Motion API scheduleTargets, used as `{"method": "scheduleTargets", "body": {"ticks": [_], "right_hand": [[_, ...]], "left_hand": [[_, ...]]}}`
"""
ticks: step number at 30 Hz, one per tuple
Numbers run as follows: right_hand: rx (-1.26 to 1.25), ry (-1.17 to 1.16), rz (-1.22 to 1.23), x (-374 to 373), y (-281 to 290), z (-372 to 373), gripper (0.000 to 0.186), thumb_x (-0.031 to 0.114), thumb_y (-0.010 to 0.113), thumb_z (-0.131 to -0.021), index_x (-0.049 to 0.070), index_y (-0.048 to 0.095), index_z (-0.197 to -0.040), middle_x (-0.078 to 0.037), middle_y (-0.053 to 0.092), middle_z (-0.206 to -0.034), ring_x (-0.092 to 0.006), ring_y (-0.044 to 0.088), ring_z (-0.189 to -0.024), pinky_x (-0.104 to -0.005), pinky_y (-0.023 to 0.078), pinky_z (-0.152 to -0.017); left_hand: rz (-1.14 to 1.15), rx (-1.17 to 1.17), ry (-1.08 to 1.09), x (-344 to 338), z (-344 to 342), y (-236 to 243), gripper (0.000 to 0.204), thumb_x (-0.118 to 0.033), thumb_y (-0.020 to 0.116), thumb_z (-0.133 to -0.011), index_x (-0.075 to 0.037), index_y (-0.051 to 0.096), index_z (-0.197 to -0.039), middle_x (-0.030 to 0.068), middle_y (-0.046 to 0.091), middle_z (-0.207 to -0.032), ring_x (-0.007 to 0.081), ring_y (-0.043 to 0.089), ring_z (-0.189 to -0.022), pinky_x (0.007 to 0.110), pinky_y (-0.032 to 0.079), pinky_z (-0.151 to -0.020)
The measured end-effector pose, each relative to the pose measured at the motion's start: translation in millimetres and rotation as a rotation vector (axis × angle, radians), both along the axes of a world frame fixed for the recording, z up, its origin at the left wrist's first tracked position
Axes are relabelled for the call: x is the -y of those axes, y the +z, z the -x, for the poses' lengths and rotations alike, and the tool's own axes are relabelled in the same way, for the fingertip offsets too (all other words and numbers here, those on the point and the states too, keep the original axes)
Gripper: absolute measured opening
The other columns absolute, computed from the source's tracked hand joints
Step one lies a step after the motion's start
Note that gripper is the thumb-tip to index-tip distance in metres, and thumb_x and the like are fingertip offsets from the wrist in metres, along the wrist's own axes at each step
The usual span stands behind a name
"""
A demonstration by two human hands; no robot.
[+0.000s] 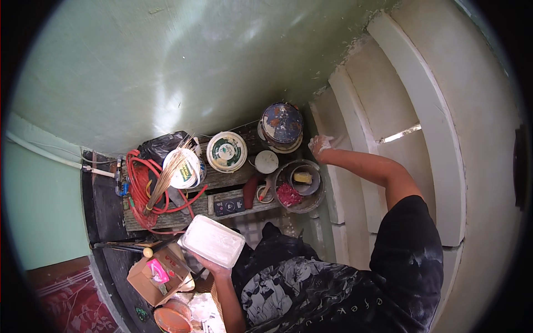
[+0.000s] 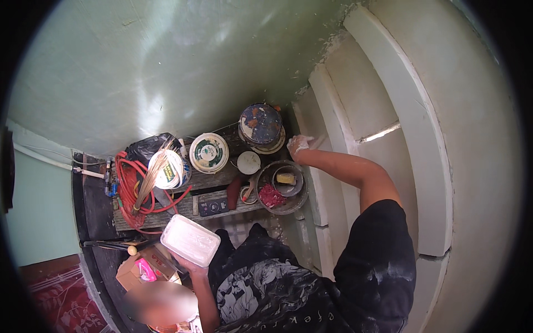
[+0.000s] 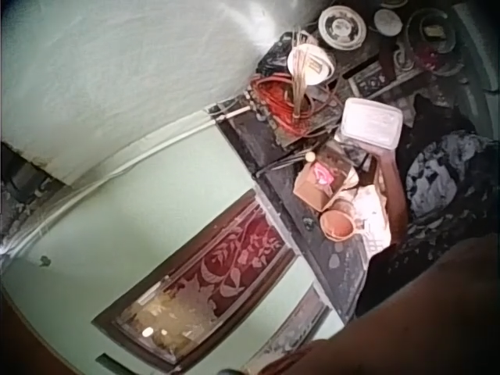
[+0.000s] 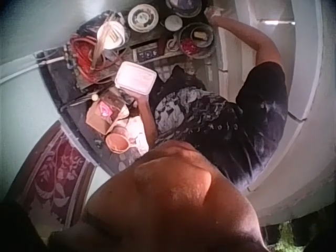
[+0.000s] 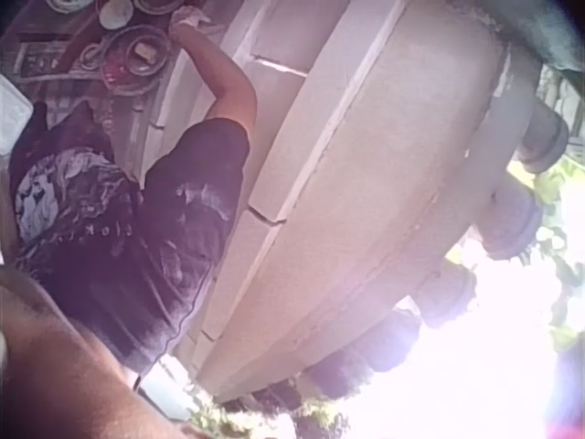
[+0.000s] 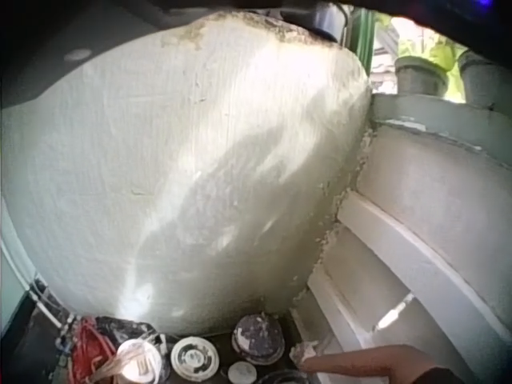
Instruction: The person is using a scraper to apply plaster or putty to the corners and gaps in a wall.
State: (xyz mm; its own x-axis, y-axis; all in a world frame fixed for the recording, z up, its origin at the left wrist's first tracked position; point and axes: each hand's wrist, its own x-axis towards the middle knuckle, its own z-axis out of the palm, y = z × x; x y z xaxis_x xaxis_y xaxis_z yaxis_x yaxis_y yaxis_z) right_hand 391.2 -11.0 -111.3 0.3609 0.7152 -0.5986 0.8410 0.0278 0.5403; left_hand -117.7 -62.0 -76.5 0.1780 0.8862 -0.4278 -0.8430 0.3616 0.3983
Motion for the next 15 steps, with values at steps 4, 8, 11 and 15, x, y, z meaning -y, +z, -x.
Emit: {"method": "scheduleTargets", "body": {"ticks": [4, 8, 11, 15], "right_hand": [[0.097, 0.187, -0.159, -41, -4, -50, 0.047, 0.021, 0.051, -0.092, 0.019, 0.046, -0.139, -0.005, 0.051, -0.136, -0.0274, 0.049, -0.125, -0.0579, 0.041, -0.096], [0.011, 0.107, -0.222, -57, -28, -106, 0.044, 0.02, 0.05, -0.093, 0.019, 0.049, -0.136, -0.005, 0.051, -0.136, -0.0248, 0.048, -0.127, -0.0449, 0.04, -0.101], [0.028, 0.182, -0.12, -42, -38, -101, 0.04, 0.022, 0.05, -0.093, 0.022, 0.052, -0.133, -0.005, 0.052, -0.135, -0.027, 0.049, -0.126, -0.0453, 0.04, -0.102], [0.097, 0.018, 0.053, -21, -33, -40, 0.042, 0.024, 0.052, -0.091, 0.021, 0.053, -0.133, -0.004, 0.052, -0.136, -0.0284, 0.046, -0.128, -0.0549, 0.037, -0.103]], "left_hand": [[0.034, 0.009, -0.007, 0, -2, 0, 0.075, -0.068, 0.032, -0.092, -0.018, 0.03, -0.148, 0.0059, 0.036, -0.15, 0.03, 0.043, -0.132, 0.048, 0.036, -0.108], [0.033, 0.005, -0.035, 1, -12, 5, 0.075, -0.068, 0.031, -0.092, -0.018, 0.03, -0.148, 0.0055, 0.038, -0.149, 0.0293, 0.043, -0.131, 0.047, 0.037, -0.108], [0.031, -0.03, -0.052, 1, -18, 10, 0.075, -0.068, 0.03, -0.092, -0.017, 0.031, -0.147, 0.0054, 0.038, -0.148, 0.0292, 0.043, -0.131, 0.047, 0.037, -0.108], [0.006, -0.022, -0.104, 3, -21, 16, 0.075, -0.068, 0.028, -0.093, -0.017, 0.031, -0.147, 0.0055, 0.039, -0.148, 0.0288, 0.043, -0.132, 0.046, 0.036, -0.109]]}}
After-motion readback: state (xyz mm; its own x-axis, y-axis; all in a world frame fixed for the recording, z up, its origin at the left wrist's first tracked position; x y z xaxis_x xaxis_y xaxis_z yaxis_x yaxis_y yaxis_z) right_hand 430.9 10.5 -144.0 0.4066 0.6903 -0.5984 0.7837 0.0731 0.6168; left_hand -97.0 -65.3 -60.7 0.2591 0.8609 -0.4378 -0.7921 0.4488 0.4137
